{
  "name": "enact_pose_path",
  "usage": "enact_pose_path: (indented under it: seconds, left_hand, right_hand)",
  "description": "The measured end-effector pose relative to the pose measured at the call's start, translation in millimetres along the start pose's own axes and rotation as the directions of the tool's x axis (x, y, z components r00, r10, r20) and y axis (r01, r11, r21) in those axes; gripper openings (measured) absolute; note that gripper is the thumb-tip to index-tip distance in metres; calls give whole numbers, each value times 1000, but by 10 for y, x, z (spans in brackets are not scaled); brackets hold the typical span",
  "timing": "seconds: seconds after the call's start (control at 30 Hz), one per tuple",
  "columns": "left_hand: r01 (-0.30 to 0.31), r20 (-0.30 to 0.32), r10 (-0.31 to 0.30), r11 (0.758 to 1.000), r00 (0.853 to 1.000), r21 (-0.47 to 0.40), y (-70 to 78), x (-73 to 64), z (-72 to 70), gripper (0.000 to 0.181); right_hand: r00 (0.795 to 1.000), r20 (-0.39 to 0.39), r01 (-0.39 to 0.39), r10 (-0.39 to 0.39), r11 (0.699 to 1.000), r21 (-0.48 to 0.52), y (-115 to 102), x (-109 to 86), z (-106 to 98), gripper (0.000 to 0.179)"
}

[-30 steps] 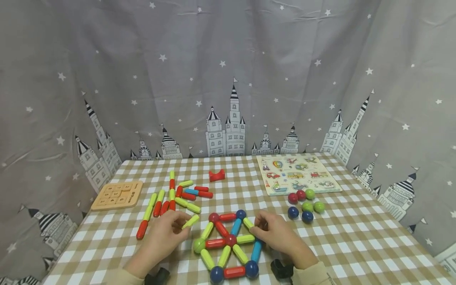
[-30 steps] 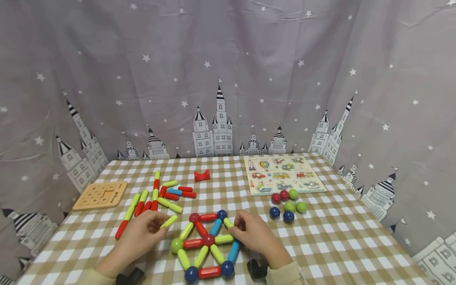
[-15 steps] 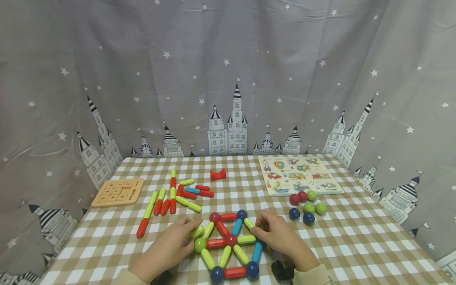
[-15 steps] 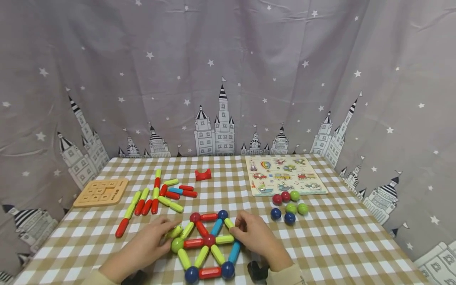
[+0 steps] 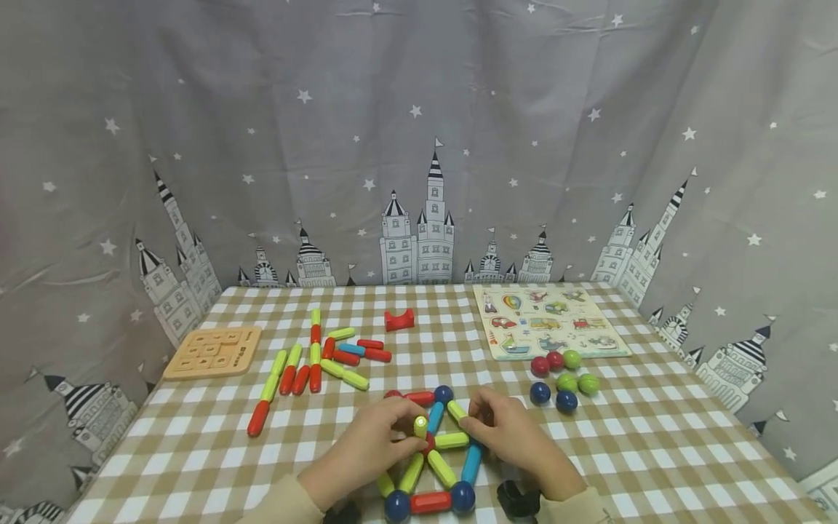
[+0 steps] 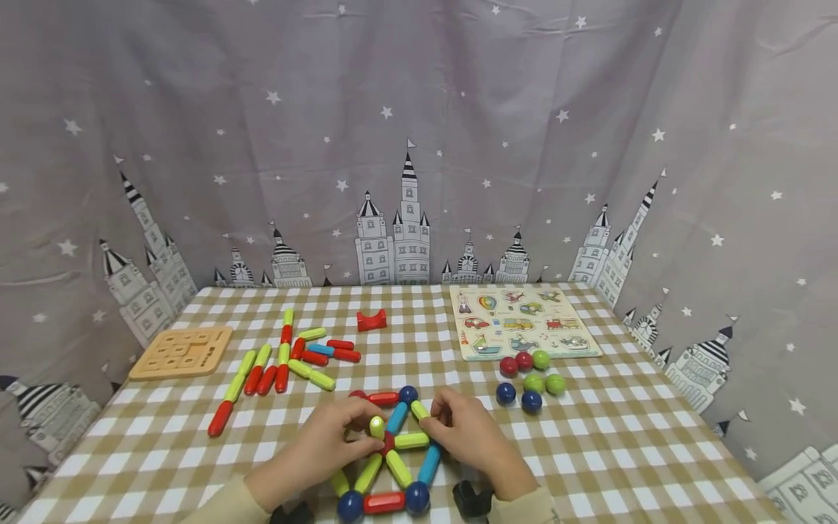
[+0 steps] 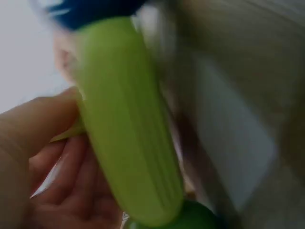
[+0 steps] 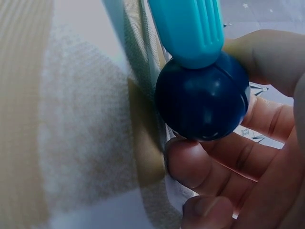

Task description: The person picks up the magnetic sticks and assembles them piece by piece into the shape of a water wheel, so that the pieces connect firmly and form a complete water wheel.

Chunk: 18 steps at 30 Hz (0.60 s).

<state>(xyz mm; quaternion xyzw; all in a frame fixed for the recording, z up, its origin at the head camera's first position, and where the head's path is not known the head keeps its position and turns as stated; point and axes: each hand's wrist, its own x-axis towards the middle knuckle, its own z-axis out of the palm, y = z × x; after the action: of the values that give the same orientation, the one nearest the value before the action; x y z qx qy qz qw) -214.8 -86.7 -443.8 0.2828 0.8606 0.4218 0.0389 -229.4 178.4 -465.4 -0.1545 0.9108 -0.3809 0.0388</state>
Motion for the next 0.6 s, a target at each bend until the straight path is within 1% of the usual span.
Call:
enact_pose_path:
  seconds: [0.1,0.2,0.37,0.43,0.5,0.6]
  left_hand:
    - [12,19,-13,999,1000,40,-25,25,42,16]
    - [28,21,-30,998,999,63,-34,63,68,14]
    - [28,25,-31,994,999,109,-20,117,86,13]
    - [27,24,-30,994,999,107,-22,116,90,17]
    - [35,23,-37,996,999,86,-30,105,95,25]
    - [43,21,-44,997,999,57,-50,84,103,30]
  right_hand:
    - [1000,7,-8,8,1000,-3,-10,4,15,19]
    - [1000,3,-13,13,1000,-9,-16,5,16,19]
    - [1000,4,-9,9,1000,-8,-14,14,7,19]
    - [1000,2,-11,11,1000,-13,-12,13,2,19]
    - [1000,0,-14,14,1000,-16,-13,6,-1,18]
    - [1000,-18,-16,15,999,-45,-10,-3,-5,18]
